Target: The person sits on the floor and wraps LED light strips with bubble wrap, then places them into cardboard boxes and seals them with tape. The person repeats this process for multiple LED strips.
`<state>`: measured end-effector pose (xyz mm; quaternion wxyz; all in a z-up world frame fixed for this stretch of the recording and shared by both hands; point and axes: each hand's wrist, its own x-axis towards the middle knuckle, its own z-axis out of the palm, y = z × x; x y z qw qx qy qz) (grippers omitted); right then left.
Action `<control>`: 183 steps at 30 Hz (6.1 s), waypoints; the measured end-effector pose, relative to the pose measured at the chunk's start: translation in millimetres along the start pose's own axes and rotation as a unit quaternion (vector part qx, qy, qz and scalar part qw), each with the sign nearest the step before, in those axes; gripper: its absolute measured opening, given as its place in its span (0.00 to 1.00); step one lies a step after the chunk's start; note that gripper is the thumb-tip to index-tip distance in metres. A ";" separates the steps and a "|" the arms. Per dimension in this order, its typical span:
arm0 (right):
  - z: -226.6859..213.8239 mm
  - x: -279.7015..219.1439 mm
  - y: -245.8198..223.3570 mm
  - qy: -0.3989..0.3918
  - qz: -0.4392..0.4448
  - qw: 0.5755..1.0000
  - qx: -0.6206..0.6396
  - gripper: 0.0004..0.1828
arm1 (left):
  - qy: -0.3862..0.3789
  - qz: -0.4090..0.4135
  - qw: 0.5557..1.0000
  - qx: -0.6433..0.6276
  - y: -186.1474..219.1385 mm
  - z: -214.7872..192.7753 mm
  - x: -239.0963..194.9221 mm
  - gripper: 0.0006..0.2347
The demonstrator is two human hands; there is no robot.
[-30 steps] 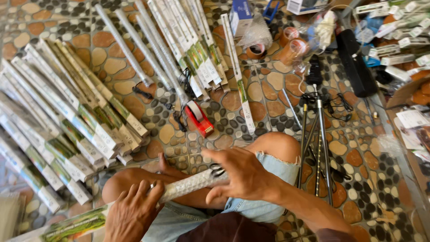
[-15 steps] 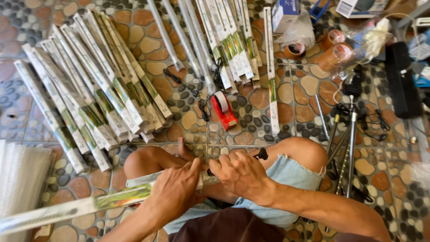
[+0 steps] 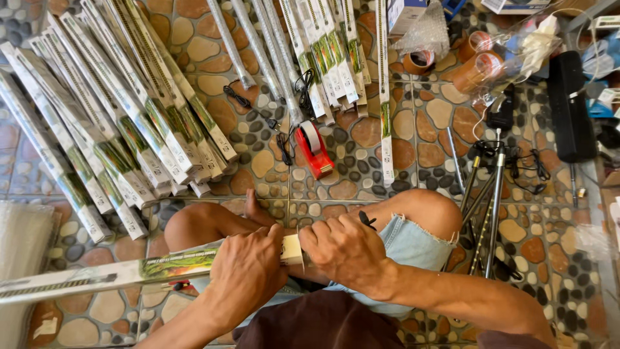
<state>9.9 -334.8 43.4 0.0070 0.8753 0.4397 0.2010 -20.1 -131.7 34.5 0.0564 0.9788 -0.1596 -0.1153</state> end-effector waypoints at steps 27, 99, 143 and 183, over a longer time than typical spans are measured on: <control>-13.7 -7.2 18.5 -0.032 0.052 0.983 0.171 0.10 | 0.214 0.113 0.957 0.157 -13.5 -9.6 6.4 0.06; -22.2 -58.4 19.9 -0.010 0.142 0.863 0.484 0.09 | 0.146 0.188 0.966 -0.097 12.7 91.4 21.5 0.16; 0.7 -45.3 -6.3 0.122 0.022 0.885 0.449 0.26 | 0.060 0.194 0.947 -0.247 -7.2 -14.0 7.0 0.18; 38.9 -35.9 0.7 -0.068 0.086 0.771 0.628 0.20 | 0.036 0.357 0.928 -0.102 -28.7 78.5 -23.1 0.05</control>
